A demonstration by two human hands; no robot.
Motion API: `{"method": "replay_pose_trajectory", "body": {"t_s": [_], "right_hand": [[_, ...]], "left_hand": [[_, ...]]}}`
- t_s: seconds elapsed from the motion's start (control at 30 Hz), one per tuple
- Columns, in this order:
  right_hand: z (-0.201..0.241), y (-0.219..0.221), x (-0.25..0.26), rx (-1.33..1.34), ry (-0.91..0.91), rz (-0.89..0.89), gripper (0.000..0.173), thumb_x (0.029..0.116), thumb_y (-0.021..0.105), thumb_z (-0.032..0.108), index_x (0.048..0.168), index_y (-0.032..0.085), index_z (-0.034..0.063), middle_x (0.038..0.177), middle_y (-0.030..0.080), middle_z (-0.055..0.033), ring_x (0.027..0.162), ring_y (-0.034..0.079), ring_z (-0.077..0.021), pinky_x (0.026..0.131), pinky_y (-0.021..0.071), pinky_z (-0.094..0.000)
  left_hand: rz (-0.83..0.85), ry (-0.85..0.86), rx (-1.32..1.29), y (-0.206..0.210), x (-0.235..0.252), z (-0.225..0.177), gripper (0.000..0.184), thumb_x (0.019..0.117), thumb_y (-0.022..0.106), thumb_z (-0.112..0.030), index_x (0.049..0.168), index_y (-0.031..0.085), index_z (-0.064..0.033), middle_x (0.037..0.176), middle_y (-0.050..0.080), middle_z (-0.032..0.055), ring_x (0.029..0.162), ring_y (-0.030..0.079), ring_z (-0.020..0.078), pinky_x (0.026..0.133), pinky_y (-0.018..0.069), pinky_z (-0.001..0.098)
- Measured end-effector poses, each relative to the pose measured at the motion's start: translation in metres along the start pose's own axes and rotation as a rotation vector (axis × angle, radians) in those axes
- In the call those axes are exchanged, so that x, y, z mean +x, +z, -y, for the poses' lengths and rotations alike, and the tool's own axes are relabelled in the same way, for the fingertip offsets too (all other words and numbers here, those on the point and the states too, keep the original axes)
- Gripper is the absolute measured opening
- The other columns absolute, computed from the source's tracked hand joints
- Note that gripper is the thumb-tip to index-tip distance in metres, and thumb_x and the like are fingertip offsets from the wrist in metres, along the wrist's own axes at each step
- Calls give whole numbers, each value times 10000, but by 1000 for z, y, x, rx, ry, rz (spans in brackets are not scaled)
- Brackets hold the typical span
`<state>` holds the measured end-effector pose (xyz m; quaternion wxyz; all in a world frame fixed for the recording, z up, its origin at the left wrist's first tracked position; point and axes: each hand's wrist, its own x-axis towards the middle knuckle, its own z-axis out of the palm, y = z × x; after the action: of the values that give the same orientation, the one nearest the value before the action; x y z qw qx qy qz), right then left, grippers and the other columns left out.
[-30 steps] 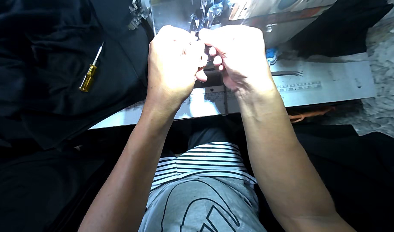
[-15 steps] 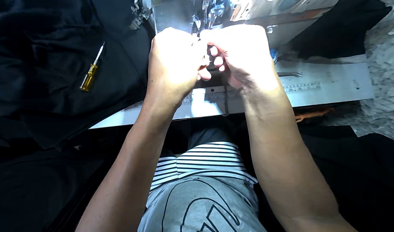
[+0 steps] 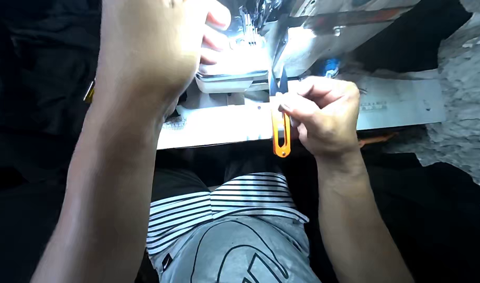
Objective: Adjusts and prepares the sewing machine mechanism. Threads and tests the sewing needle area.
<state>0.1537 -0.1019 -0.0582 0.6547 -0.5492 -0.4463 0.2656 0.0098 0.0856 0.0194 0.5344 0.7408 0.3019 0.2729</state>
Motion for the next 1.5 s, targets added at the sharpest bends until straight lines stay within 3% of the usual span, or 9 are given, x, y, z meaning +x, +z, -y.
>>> {"method": "replay_pose_trajectory", "body": {"t_s": [0.07, 0.2, 0.37, 0.57, 0.97, 1.3, 1.5], "right_hand": [[-15, -7, -15, 17, -68, 16, 61, 930, 689, 62, 883, 663, 90, 724, 658, 41, 511, 583, -33, 446, 529, -196], [-36, -13, -45, -12, 42, -3, 62, 897, 733, 57, 868, 692, 93, 715, 673, 34, 503, 594, -39, 449, 547, -206], [-46, -17, -66, 4, 155, 11, 58, 887, 738, 76, 845, 707, 100, 672, 668, 27, 507, 606, -49, 478, 555, -205], [-42, -19, -68, 47, 155, 44, 51, 882, 753, 88, 846, 721, 102, 691, 679, 32, 524, 617, -38, 495, 566, -197], [-30, -18, -63, 78, 62, 115, 76, 917, 740, 122, 856, 705, 94, 702, 657, 33, 545, 612, -36, 506, 564, -195], [-30, -16, -62, 95, 81, 126, 71, 912, 749, 127, 858, 713, 98, 705, 665, 36, 549, 616, -32, 513, 568, -194], [-31, -15, -62, 82, 138, 101, 49, 904, 742, 95, 859, 721, 94, 703, 674, 25, 540, 620, -42, 503, 569, -201]], "left_hand": [[31, -63, -138, 8, 16, 0, 130, 1011, 556, 14, 948, 662, -27, 900, 746, 53, 748, 739, 133, 681, 635, 252], [65, -106, -179, 26, 36, 6, 130, 1000, 567, 40, 899, 629, -11, 805, 736, 66, 676, 744, 145, 624, 642, 249], [65, -176, -119, 34, 45, 8, 180, 1033, 558, -35, 878, 649, -49, 715, 695, 7, 487, 610, 53, 434, 507, 163], [92, -265, -40, 34, 47, 5, 214, 1055, 532, -113, 900, 680, -100, 637, 647, -25, 409, 506, 35, 372, 409, 159], [163, -320, -39, 32, 54, 8, 208, 985, 656, -111, 782, 608, -117, 620, 603, -15, 428, 510, 35, 379, 417, 152], [139, -234, -72, 33, 53, 9, 234, 1015, 581, -38, 797, 646, -90, 620, 623, -16, 488, 560, 38, 459, 463, 147], [143, -253, -99, 33, 53, 7, 191, 1008, 615, -62, 829, 680, -81, 616, 627, -10, 462, 550, 41, 425, 451, 150]]}}
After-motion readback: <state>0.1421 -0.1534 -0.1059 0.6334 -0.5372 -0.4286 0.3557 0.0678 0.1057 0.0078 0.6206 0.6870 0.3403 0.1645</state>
